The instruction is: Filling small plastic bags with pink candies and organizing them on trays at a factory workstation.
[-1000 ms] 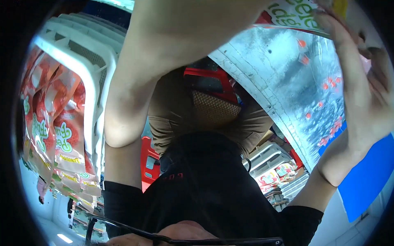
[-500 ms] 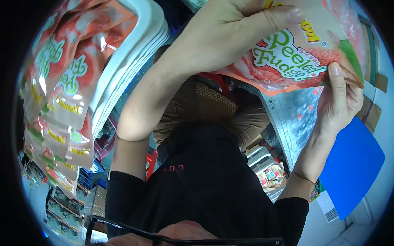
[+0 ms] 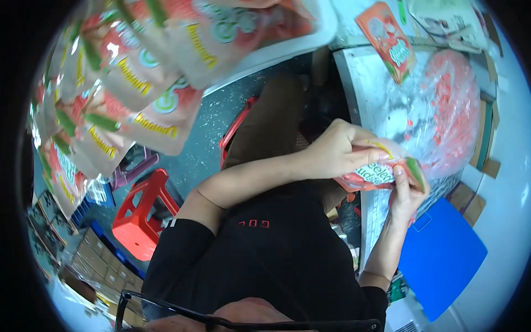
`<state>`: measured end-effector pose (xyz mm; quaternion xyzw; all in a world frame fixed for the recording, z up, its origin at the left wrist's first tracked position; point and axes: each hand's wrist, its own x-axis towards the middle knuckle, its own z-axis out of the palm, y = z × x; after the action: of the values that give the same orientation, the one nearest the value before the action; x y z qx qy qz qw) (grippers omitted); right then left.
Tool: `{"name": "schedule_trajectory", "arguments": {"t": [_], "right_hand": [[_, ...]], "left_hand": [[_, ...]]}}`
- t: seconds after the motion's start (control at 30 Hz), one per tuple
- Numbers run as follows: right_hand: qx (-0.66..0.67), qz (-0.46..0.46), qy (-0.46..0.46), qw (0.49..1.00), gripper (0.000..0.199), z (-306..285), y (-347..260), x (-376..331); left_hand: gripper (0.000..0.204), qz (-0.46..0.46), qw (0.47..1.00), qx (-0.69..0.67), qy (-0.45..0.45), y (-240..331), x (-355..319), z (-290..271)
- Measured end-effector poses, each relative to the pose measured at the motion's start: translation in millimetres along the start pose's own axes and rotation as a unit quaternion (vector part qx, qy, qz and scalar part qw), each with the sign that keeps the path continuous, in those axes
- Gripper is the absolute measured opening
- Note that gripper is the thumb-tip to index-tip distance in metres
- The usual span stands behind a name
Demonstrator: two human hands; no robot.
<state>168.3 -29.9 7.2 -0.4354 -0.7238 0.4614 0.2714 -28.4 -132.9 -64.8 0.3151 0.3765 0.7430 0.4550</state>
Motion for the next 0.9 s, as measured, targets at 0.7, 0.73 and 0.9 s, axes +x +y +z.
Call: {"name": "schedule_trajectory", "arguments": {"t": [0.7, 0.73, 0.9], "right_hand": [[0.065, 0.041, -0.095, 0.992, 0.027, 36, 18, -1], [0.061, 0.036, -0.094, 0.993, 0.026, 38, 21, -5], [0.107, 0.047, -0.089, 0.989, 0.018, 50, 13, -23]], "left_hand": [[0.018, 0.056, 0.982, 0.062, 0.168, -5, -53, -27], [0.019, 0.043, 0.984, 0.077, 0.152, -2, -55, -27], [0.021, 0.013, 0.994, 0.095, 0.044, 15, -54, -21]]}}
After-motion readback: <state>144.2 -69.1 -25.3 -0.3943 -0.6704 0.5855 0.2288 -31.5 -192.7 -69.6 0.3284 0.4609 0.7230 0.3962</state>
